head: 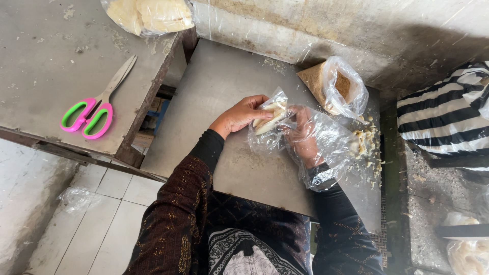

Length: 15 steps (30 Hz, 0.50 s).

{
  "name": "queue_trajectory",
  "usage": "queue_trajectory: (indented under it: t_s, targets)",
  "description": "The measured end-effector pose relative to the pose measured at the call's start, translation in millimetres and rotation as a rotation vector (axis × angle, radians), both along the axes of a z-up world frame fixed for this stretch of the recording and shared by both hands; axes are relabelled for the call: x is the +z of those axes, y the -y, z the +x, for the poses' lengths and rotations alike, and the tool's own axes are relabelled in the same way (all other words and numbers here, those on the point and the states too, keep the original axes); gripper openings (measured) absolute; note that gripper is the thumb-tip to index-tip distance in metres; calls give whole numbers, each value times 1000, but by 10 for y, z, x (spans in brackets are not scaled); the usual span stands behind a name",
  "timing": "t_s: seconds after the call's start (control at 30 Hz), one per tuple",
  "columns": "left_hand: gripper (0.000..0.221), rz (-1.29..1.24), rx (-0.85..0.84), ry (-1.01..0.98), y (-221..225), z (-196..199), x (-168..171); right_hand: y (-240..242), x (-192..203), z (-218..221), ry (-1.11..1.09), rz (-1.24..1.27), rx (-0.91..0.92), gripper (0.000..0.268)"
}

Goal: The person takes triangle-shaped dough pieces and wraps small filling items inside them by hand, then places the finished snacks into a stack on a metal surface.

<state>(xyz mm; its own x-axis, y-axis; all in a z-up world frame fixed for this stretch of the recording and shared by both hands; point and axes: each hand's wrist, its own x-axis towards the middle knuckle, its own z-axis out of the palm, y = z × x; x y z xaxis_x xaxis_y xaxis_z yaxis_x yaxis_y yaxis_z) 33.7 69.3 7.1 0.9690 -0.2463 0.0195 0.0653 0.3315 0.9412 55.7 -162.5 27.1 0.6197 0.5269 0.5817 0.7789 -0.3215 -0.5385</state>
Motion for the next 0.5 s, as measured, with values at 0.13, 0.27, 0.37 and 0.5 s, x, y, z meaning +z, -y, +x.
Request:
queue_trajectory:
  t_s: [0.13, 0.27, 0.37, 0.5]
  targets:
    - [43, 60, 8, 68, 8, -23, 14, 42, -73, 53, 43, 43, 52, 64]
    - [45, 90, -3, 77, 28, -43, 38, 47, -124, 76, 46, 82, 57, 69]
    - [49, 94, -32, 72, 58, -57, 53, 57, -157, 94, 72, 109, 107, 69]
    - [59, 74, -21, 78, 64, -63, 58, 8, -173, 100, -161, 196, 165, 68]
